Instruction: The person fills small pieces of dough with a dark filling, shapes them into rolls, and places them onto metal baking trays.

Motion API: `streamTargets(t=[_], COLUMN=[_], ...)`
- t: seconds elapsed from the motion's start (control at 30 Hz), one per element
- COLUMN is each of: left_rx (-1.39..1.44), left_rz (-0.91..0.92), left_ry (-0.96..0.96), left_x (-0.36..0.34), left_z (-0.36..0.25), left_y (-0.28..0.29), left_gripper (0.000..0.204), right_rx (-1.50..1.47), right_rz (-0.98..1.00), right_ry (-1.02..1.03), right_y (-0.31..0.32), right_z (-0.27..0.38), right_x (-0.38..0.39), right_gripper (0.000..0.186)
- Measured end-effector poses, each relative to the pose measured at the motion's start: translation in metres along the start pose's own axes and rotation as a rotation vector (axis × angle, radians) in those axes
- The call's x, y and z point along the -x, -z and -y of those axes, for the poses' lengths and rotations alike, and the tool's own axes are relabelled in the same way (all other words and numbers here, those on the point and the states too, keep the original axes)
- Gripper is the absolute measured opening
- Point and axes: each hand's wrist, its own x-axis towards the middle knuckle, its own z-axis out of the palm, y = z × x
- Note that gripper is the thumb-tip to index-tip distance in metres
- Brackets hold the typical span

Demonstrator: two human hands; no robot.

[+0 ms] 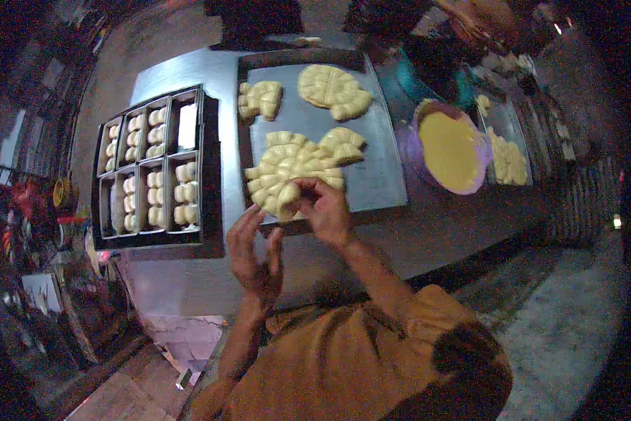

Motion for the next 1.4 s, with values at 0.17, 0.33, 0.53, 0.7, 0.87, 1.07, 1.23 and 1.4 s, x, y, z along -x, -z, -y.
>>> streamTargets(t=[0.17, 0.33, 0.53, 0.7, 0.87, 1.07, 1.23, 1.4], left_rx=[0.087, 0.474, 0.758, 0.691, 0.379, 0.365, 0.400, 0.374], left_rz=[0.285, 0.642, 1.087, 1.009, 0.733, 0.509, 0.505, 0.617], left_ry=[-0.427, -0.347, 0.436, 0.597, 0.681, 0.719, 0.776, 0.710], left_x=[0.022, 0.097, 0.097, 0.116, 0.123, 0.143, 0.150, 0.142], left_z=[-0.069, -0.072, -0.170, -0.132, -0.081, -0.064, -0.088, -0.101], left_y=[-0.070, -0.161, -0.201, -0.189, -0.156, -0.141, -0.151, -0.158], left_gripper=[0.025, 0.041, 0.075, 0.043, 0.024, 0.018, 0.017, 0.017], right_rx=[-0.144, -0.212, -0.144, 0.396, 0.971, 1.217, 1.284, 1.188], right_rz=[0.079, 0.022, -0.133, -0.078, 0.479, 0.907, 1.091, 1.083], right_ry=[-0.234, -0.322, -0.270, -0.096, 0.220, -0.422, -0.136, 0.003], right_y=[0.084, 0.178, 0.298, 0.431, 0.497, 0.473, 0.484, 0.503], right_z=[-0.007, -0.013, -0.004, 0.065, 0.065, 0.072, 0.051, 0.037], right_x=[0.112, 0.170, 0.173, 0.095, 0.017, -0.027, -0.033, -0.036], right_gripper=[0.028, 0.027, 0.027, 0.027, 0.025, 0.010, 0.010, 0.019])
